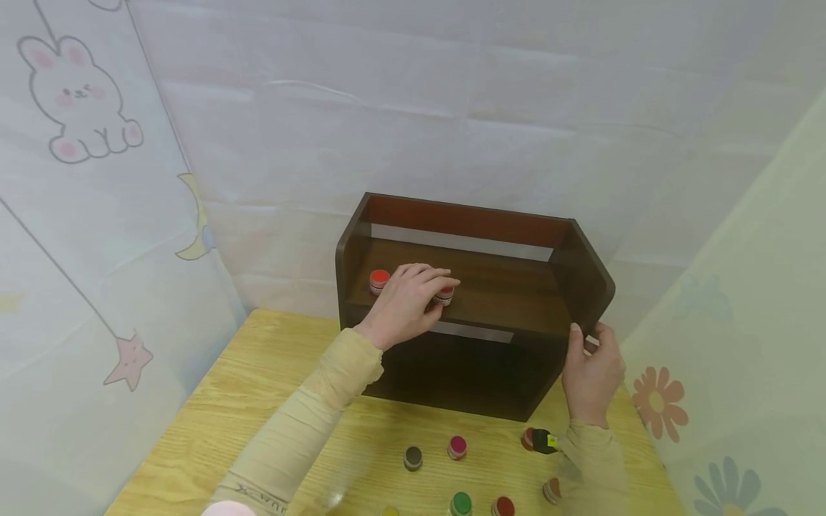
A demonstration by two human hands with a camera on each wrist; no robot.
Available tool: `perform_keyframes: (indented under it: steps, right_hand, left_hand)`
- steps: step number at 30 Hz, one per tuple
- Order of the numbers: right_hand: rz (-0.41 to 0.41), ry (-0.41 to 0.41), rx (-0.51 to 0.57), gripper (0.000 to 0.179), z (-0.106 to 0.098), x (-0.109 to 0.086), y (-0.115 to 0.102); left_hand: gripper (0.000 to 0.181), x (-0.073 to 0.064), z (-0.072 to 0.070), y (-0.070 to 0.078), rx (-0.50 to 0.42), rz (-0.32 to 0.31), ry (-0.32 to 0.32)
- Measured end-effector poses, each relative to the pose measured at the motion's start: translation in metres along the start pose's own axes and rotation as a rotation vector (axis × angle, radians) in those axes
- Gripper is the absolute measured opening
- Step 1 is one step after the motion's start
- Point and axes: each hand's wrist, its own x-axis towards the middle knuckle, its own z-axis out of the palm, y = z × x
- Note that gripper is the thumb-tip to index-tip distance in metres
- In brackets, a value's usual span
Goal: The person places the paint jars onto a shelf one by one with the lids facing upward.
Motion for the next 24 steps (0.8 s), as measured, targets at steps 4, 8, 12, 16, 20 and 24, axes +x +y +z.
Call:
perform_keyframes:
  steps: [4, 8, 12, 16, 20, 24]
  right_hand:
    - [0.003, -0.002, -0.005, 0.030, 0.0000, 0.0000, 0.0001]
    - [0.007, -0.002, -0.007, 0.030, -0.0003, 0.0001, 0.0001]
    - [0.009, -0.001, -0.004, 0.030, 0.0001, 0.0002, 0.0008]
    - [0.004, 0.002, 0.001, 0.030, 0.0007, -0.0003, 0.0018]
    - [0.001, 0.004, 0.004, 0.030, 0.0009, -0.0007, 0.0020]
    - [0.000, 0.004, 0.006, 0.030, 0.0011, -0.0007, 0.0021]
  left_hand:
    - [0.034, -0.0003, 0.0001, -0.0002, 0.011, 0.014, 0.006]
    - [0.032, 0.0001, 0.0005, 0.0002, 0.017, 0.019, -0.001]
    - [0.032, 0.0009, 0.0018, 0.0003, 0.025, 0.022, -0.006]
    - [0.032, 0.0009, 0.0030, 0.0006, 0.026, 0.023, 0.001]
    - [0.038, 0.0003, 0.0037, 0.0007, 0.016, 0.022, 0.022]
    - [0.042, 0.0005, 0.0034, 0.0006, -0.003, 0.030, 0.059]
